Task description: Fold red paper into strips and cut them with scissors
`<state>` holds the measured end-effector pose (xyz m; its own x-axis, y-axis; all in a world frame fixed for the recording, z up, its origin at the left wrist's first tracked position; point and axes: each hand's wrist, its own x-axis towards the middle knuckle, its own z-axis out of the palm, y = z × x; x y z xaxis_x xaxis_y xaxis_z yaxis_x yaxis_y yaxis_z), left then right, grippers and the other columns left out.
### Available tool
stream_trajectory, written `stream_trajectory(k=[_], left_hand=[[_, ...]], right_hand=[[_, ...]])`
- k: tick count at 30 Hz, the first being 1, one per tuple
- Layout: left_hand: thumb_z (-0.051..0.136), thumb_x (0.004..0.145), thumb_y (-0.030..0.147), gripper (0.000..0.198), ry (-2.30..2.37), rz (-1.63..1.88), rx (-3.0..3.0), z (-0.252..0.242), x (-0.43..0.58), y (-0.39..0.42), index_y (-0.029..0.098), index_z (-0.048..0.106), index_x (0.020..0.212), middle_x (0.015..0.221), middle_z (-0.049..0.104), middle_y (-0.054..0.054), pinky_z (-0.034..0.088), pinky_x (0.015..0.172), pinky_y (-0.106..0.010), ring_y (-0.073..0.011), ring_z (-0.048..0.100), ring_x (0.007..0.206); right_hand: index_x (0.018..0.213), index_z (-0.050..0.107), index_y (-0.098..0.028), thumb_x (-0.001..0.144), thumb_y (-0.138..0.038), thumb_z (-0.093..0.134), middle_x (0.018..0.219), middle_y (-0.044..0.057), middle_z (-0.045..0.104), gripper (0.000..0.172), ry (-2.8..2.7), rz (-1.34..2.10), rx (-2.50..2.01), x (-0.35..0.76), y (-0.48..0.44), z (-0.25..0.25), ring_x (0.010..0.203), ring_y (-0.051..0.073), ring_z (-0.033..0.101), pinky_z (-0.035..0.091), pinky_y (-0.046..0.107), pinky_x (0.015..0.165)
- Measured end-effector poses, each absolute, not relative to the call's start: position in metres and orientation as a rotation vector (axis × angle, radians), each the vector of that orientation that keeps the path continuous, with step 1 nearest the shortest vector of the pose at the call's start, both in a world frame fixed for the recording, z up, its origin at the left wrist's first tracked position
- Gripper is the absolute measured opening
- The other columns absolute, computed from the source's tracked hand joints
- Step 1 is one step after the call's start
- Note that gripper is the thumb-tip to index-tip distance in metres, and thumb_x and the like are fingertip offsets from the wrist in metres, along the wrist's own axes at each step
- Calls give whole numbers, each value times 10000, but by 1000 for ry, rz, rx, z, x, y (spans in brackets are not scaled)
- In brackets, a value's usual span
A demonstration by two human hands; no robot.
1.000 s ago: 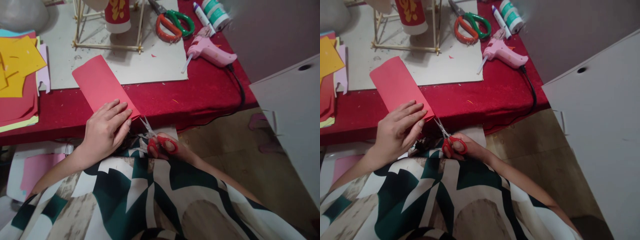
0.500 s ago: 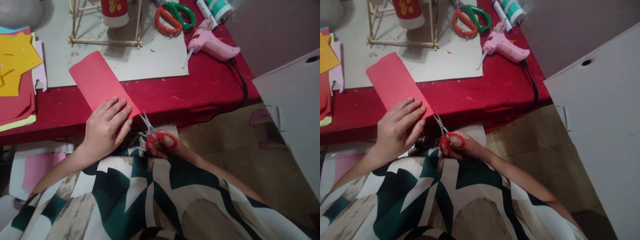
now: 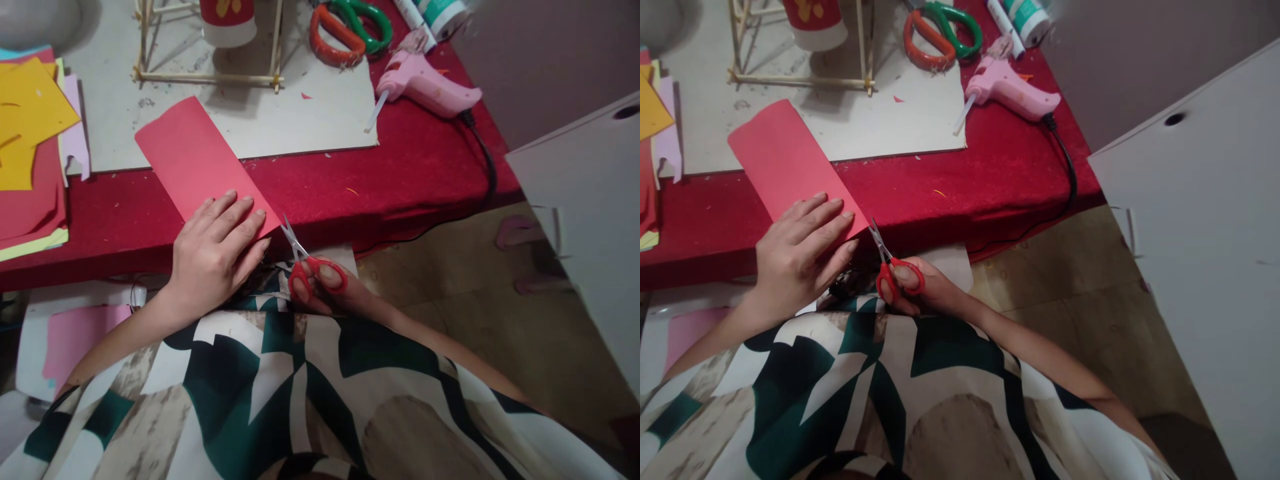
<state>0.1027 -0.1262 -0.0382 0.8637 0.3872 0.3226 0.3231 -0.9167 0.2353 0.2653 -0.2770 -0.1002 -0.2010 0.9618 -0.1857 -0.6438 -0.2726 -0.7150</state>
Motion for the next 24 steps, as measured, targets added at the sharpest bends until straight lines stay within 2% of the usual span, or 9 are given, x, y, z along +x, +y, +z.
stream_trajectory(k=[11, 24], left_hand=[[627, 973, 281, 337, 436, 698, 2917, -48, 99, -122, 204, 701, 1293, 1361, 707, -117, 486, 1119, -518, -319, 607, 1346], [650, 960, 248, 330, 399, 768, 2954, -52, 97, -120, 208, 701, 1283, 1355, 712, -119, 499, 1109, -503, -313, 619, 1336]], right_hand=[[672, 583, -186, 872, -708, 606, 406, -74, 398, 560, -616, 1674, -751, 263, -276, -107, 365, 75, 273, 172, 241, 398], [631, 548, -208, 880, -723, 563, 397, -62, 390, 572, -628, 1657, -817, 263, -273, -105, 373, 94, 298, 210, 265, 418]])
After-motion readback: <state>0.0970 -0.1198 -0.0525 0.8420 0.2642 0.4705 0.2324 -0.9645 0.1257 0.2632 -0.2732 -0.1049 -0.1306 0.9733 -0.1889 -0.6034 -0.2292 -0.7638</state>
